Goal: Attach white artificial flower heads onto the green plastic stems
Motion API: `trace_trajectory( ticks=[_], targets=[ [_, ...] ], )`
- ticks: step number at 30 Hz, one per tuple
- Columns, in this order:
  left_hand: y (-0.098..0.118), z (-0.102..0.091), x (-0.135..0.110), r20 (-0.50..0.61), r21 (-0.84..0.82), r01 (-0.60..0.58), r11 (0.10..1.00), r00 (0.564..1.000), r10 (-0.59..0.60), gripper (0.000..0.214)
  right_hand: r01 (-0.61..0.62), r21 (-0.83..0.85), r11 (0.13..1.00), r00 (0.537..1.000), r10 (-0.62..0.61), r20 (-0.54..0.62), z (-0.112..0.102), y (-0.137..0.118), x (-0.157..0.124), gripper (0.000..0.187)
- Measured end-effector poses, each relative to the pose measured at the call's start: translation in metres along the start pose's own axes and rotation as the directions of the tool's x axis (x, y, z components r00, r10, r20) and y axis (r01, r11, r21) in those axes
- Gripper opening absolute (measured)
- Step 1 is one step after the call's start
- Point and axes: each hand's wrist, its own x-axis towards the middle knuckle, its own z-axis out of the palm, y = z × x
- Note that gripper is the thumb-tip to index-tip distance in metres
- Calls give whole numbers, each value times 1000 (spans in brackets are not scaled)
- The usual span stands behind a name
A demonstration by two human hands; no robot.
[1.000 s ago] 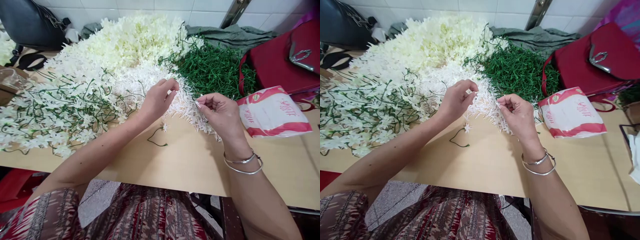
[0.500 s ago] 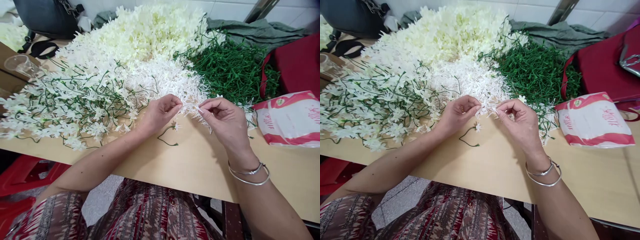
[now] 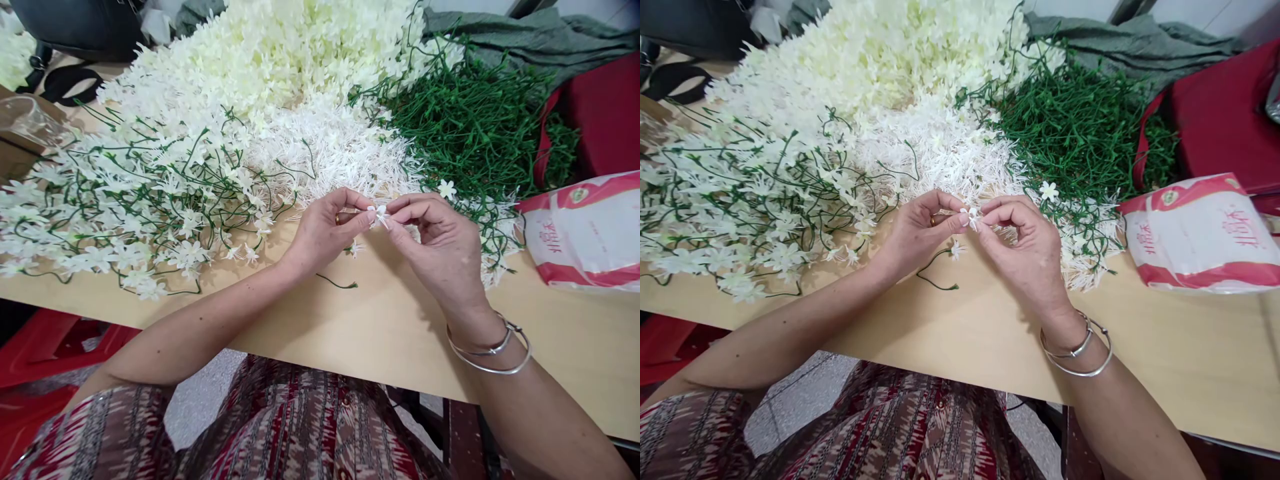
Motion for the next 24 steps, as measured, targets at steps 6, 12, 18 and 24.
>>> trace_trajectory(
  ticks=[6,12,18,24],
  targets=[
    [-1,0,-2,24,-67,14,998,1000,-12,16,-5,-53,999,1000,4,-31,1,-3,-1,10],
    [4,-2,-4,60,12,-34,999,998,33,13,-91,-6,996,996,91,-10,2,-4,-3,9],
    [3,-2,-2,104,-30,-36,999,994,39,14,-109,123,986,993,114,-29,4,1,-3,9],
    [2,-2,-1,121,-113,-35,993,991,48,19,25,104,994,1000,-24,-11,2,7,-1,6]
  ],
)
